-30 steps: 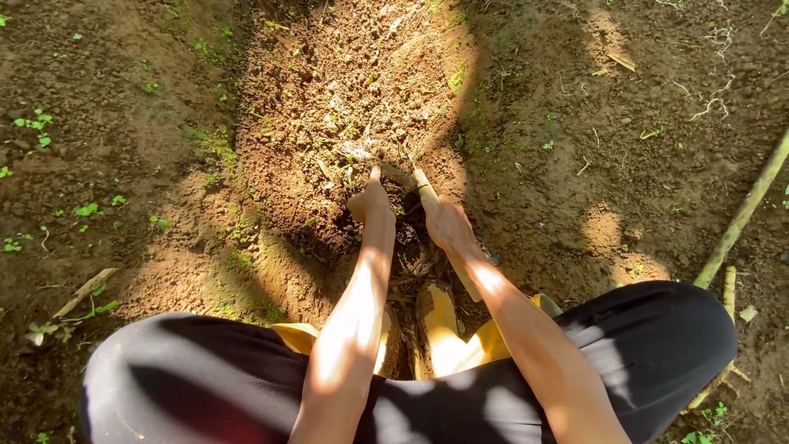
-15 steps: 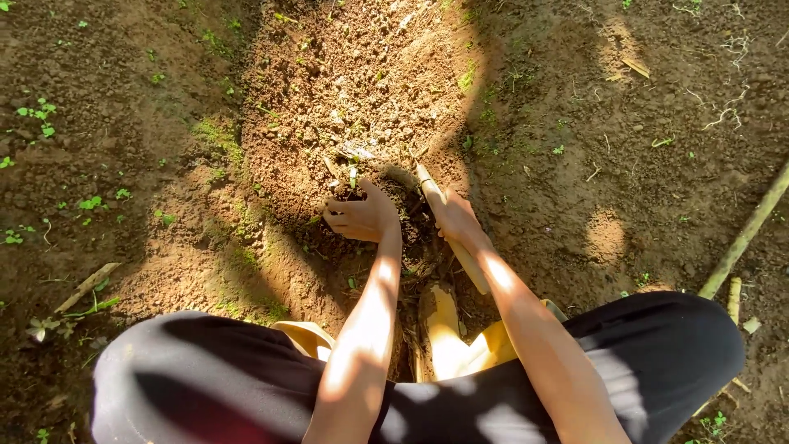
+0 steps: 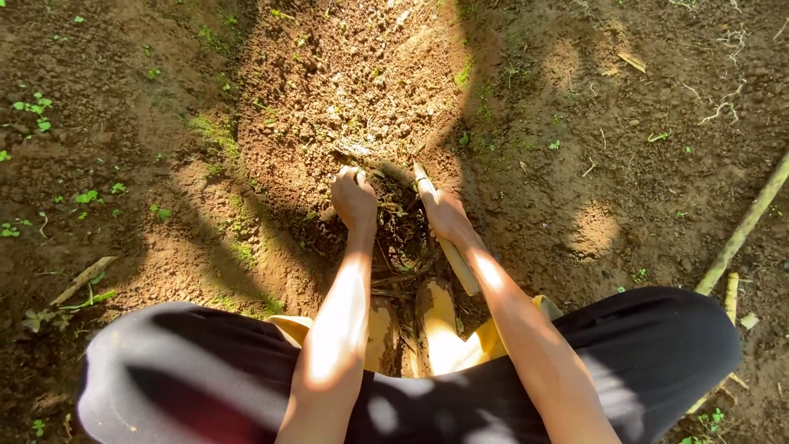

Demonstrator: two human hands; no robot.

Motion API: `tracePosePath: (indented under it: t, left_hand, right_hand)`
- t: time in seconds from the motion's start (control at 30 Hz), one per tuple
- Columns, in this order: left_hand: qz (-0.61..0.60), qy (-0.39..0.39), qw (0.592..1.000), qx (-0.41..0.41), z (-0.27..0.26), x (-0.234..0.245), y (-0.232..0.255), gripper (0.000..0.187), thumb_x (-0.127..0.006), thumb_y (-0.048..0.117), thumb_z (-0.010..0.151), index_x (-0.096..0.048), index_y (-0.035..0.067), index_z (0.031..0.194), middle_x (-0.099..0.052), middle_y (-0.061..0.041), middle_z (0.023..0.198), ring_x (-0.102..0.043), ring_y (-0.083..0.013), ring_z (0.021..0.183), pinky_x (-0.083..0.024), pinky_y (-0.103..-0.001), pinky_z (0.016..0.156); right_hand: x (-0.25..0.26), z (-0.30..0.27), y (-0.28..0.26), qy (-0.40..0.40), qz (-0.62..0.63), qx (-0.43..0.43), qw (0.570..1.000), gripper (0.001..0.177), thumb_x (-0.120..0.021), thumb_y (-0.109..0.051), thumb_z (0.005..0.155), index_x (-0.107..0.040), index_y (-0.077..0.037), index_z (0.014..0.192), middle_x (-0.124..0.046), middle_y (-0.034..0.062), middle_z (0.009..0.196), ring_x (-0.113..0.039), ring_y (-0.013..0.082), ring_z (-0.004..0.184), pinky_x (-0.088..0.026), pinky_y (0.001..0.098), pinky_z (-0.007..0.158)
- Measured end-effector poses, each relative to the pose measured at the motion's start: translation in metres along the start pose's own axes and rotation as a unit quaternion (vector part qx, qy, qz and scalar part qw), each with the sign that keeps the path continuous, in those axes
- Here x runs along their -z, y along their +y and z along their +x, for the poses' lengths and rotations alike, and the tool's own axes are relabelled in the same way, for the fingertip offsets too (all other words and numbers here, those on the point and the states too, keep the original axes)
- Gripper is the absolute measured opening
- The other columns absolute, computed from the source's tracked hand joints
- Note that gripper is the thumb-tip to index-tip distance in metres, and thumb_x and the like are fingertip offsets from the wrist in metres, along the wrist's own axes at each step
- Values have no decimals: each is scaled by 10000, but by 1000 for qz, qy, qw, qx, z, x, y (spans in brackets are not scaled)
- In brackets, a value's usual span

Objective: The person uses a hoe to dig a narrow trench in the soil, repeatedly striking and pulling the earth. They also use their hands to clear loose soil and debris from the trench. The person moves along the trench line to continue digging.

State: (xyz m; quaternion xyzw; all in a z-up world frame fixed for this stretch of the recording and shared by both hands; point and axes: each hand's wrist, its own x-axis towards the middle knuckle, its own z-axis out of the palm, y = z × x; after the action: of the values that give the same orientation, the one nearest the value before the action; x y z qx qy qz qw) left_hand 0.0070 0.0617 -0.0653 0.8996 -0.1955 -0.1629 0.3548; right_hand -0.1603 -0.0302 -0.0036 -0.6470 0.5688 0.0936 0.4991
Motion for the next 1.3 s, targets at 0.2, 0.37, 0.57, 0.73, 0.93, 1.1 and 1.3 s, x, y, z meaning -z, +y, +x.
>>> tracePosePath:
  t: [0.2, 0.37, 0.57, 0.73, 0.93, 1.1, 1.3]
  left_hand:
    - [-90, 98, 972, 191, -46, 62, 72, 456, -578, 346, 991, -596, 67, 1351, -591, -213, 1379, -447, -364, 1442, -248, -551, 1226]
    - [-173, 54, 843, 506, -44, 17, 49, 951, -513, 662, 953, -201, 14, 1575, -200, -311, 1596, -323, -442, 1488, -282, -593, 1222]
    - [-292, 0, 737, 610, 19, -56, -20, 1134, -538, 837, 856, -123, 68, 1579, -132, -269, 1559, -325, -481, 1417, -357, -653, 1108]
    - [-276, -67, 773, 568, 18, -38, 8, 961, -565, 786, 858, -314, 73, 1452, -306, -213, 1405, -426, -373, 1222, -421, -558, 990]
    - [-252, -151, 809, 509, 20, -16, 29, 782, -597, 724, 861, -542, 78, 1300, -515, -146, 1221, -546, -243, 988, -498, -445, 849]
    - [-209, -155, 823, 505, 34, -110, -45, 450, -615, 370, 904, -593, 67, 1236, -619, -99, 1151, -646, -239, 1010, -523, -403, 881]
    - [-214, -136, 832, 494, 41, -143, -66, 619, -663, 465, 831, -592, 79, 1310, -647, -117, 1211, -642, -271, 1155, -523, -456, 1032]
  right_hand:
    - [8, -8, -15, -7, -4, -42, 999, 648, -420, -553, 980, -578, 19, 1240, -712, 165, 732, -735, 231, 591, -654, 364, 530]
    - [20, -7, -35, -16, 60, -106, 992, 752, -482, -544, 958, -497, 58, 1407, -722, 228, 809, -754, 285, 681, -653, 405, 631]
    - [1, 3, -19, 1, -14, -76, 997, 786, -410, -668, 1004, -503, -30, 1453, -731, 189, 935, -753, 248, 754, -636, 440, 723]
    - [2, -83, -71, -51, -165, -81, 982, 705, -85, -504, 1085, -224, -56, 1612, -217, 162, 1694, -201, 295, 1565, -57, 466, 1293]
    - [-26, -54, -19, 35, -156, -11, 987, 712, -260, -557, 1078, -516, 17, 1413, -619, 277, 1267, -581, 424, 1285, -473, 578, 1072]
    - [-27, -58, 1, 34, -55, 2, 998, 702, -296, -534, 1061, -584, 83, 1231, -653, 328, 1067, -664, 489, 1095, -525, 612, 931]
    - [-21, -57, -7, 5, 0, 27, 1000, 698, -291, -528, 1074, -575, 109, 1038, -667, 186, 701, -702, 248, 550, -605, 420, 538]
